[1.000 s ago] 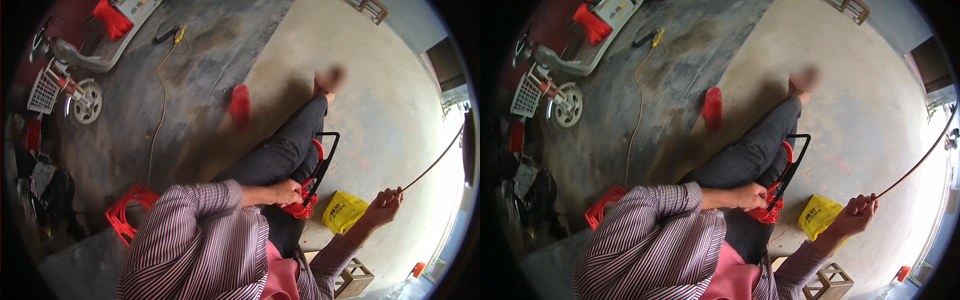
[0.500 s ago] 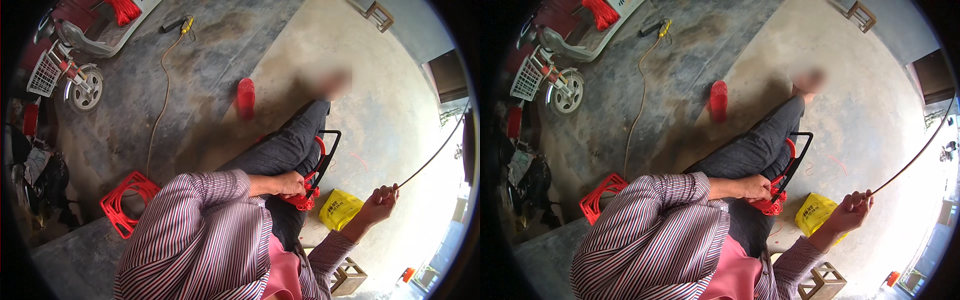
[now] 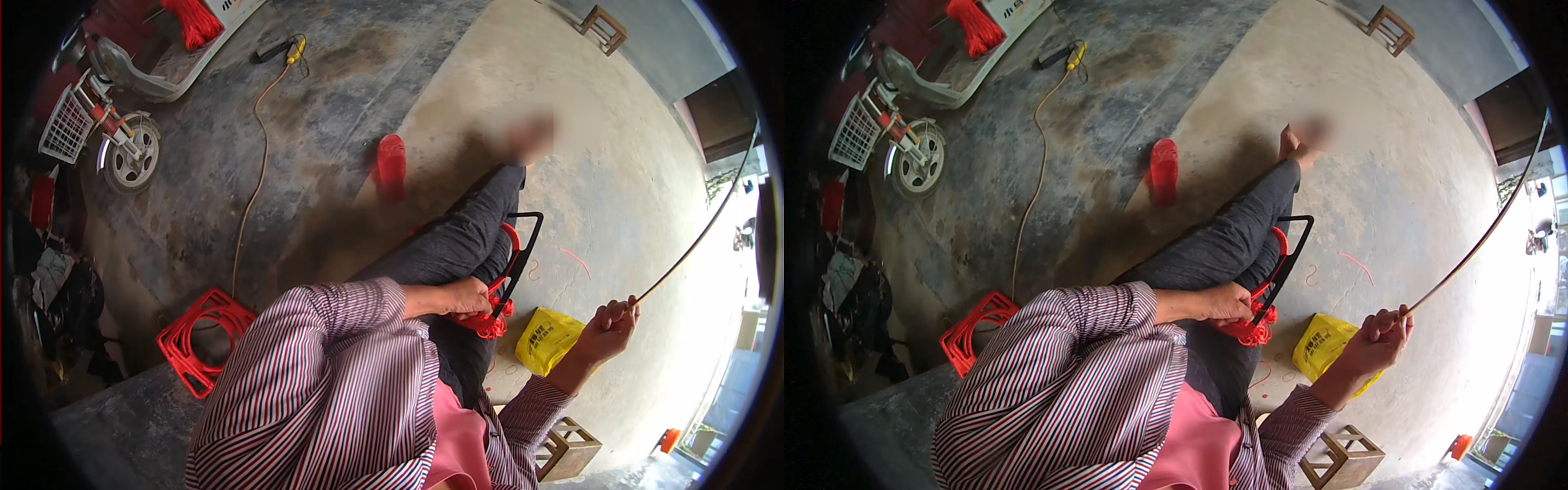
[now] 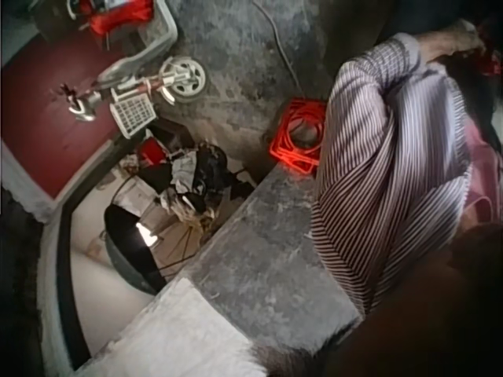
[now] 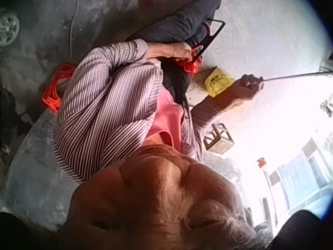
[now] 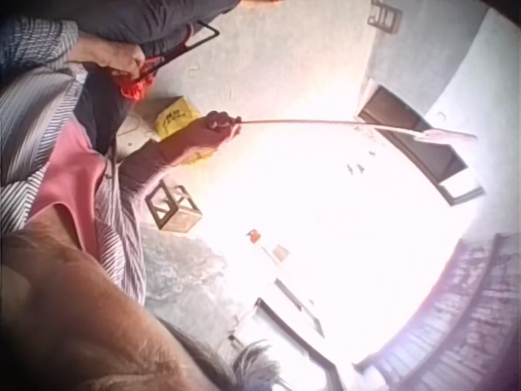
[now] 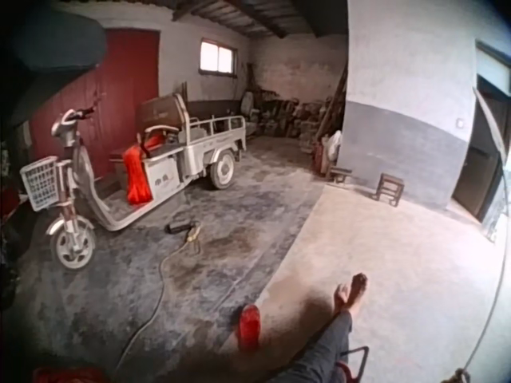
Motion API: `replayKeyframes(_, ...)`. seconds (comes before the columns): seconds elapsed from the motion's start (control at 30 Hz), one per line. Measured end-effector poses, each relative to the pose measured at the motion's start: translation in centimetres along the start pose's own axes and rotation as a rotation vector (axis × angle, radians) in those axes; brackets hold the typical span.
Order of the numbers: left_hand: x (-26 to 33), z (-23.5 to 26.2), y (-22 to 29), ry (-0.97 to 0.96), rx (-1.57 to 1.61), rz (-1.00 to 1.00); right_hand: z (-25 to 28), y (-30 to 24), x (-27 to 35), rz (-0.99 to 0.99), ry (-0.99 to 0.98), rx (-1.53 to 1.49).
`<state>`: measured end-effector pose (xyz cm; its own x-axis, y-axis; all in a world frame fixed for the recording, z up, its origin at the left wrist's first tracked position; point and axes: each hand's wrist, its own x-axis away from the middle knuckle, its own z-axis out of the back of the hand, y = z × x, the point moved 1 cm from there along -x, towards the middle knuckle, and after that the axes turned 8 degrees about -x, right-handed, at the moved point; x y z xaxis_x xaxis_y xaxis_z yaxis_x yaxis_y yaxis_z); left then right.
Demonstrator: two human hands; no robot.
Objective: Wrapping red yarn or string around a wire frame to construct a fly swatter.
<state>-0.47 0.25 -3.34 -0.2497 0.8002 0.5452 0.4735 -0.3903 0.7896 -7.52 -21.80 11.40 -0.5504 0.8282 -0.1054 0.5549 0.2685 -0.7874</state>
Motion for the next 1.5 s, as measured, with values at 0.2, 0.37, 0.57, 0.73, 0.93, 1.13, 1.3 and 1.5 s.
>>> replayKeyframes(0.2, 0.1, -0.2, 0.3, 0.026, 0.024, -0.034, 0.8, -0.3, 0.1, -0.009, -0.031, -0.022)
replayKeyframes(0.37, 0.1, -0.2, 0.2, 0.024, 0.029, -0.038, 1.1, -0.4, 0.4, -0.003, -0.021, -0.015)
replayKeyframes(0.57, 0.2, -0.2, 0.3, 0.039, 0.012, -0.038, 0.7, -0.3, 0.6, -0.020, -0.034, -0.046)
replayKeyframes(0.73, -0.1, -0.1, 0.0, 0.054, -0.011, -0.051, -2.4, 2.9, 1.9, -0.058, 0.030, 0.168)
replayKeyframes(0.93, -0.6, -0.1, -0.2, 0.036, -0.065, -0.001, -1.7, 14.1, 4.7, -0.162, -0.698, 1.470)
replayKeyframes(1.13, 0.2, -0.2, 0.2, 0.106, -0.059, -0.031, -0.6, 13.7, 4.5, -0.219, -0.585, 1.202)
replayKeyframes(1.3, -0.4, -0.6, 0.3, 0.074, -0.096, -0.044, 0.1, 13.0, 5.2, -0.230, -0.639, 1.235)
replayKeyframes(1.5, -0.6, 0.1, -0.6, 0.068, -0.003, -0.046, -2.5, 11.8, 6.7, -0.199, -0.707, 1.296)
